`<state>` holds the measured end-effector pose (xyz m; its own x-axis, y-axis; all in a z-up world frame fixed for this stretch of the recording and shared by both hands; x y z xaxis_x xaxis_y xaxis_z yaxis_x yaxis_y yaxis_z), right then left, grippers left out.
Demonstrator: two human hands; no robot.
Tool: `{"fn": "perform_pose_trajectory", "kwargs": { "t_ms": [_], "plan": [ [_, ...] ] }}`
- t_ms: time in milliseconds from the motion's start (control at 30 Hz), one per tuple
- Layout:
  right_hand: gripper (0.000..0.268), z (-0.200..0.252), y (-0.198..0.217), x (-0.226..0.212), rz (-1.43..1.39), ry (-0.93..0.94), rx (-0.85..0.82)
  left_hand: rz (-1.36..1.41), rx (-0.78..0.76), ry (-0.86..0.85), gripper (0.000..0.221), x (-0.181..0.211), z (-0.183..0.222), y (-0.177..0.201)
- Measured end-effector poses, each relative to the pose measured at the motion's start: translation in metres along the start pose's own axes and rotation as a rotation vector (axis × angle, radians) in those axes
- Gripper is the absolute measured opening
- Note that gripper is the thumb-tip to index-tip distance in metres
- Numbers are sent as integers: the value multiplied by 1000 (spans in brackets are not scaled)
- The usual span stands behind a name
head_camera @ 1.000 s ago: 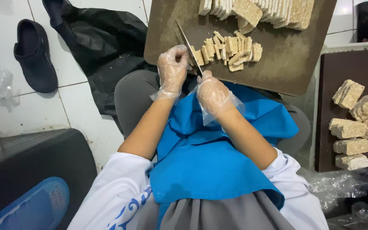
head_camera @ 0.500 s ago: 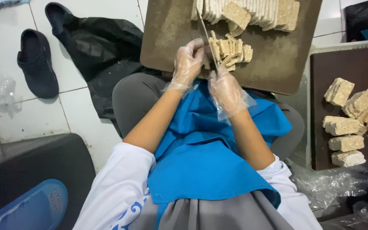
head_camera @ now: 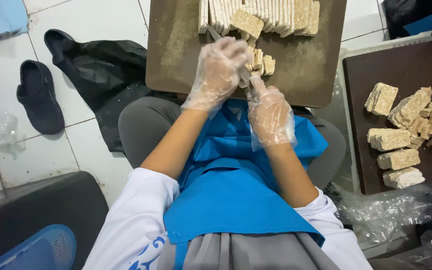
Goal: The person sits on the floor with a cutting board on their lap and uses a knife to cut rectangular food blocks into smaller pieces. They wear gloves and repeatedly slice the food while another person works nearby.
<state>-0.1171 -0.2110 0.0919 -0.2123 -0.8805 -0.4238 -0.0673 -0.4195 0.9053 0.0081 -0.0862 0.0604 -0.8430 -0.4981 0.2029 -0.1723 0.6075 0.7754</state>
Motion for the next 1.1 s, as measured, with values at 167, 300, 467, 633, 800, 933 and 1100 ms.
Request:
{"fn": "perform_pose_trajectory", "kwargs": {
  "t_ms": [167,300,467,633,800,933,1100],
  "plan": [
    [26,2,-19,3,-224,-63,-107,9,-21,717,24,-67,-27,-33],
    [25,12,-41,-7,-280,71,-229,362,-298,968,27,-105,-40,-45],
    [28,9,-70,-13,-431,-29,-477,431,-351,816,33,-126,-28,-40],
    [24,0,-89,-7,-341,55,-297,238,-221,771,17,-150,-14,-65],
    [24,-13,-96,14,-297,-84,-278,-6,-206,569,22,-135,28,-38],
    [27,-16,-104,20,-339,-103,-173,-275,-294,327,35,-66,70,-6],
    [26,-14,-103,18,-323,-69,-162,-21,-312,318,62,-32,75,32]
  ]
}}
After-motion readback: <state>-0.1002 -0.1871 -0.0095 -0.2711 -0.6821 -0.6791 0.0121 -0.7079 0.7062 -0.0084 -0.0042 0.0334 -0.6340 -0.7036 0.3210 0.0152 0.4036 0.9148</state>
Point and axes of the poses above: each hand's wrist, its own z-axis away from the middle knuckle, its own y-axis out of the back of the hand, x = y × z, the point moved 1 cm from there along -z, towards the middle knuckle, and after that the axes turned 6 degrees about -x, right-handed, at the moved point
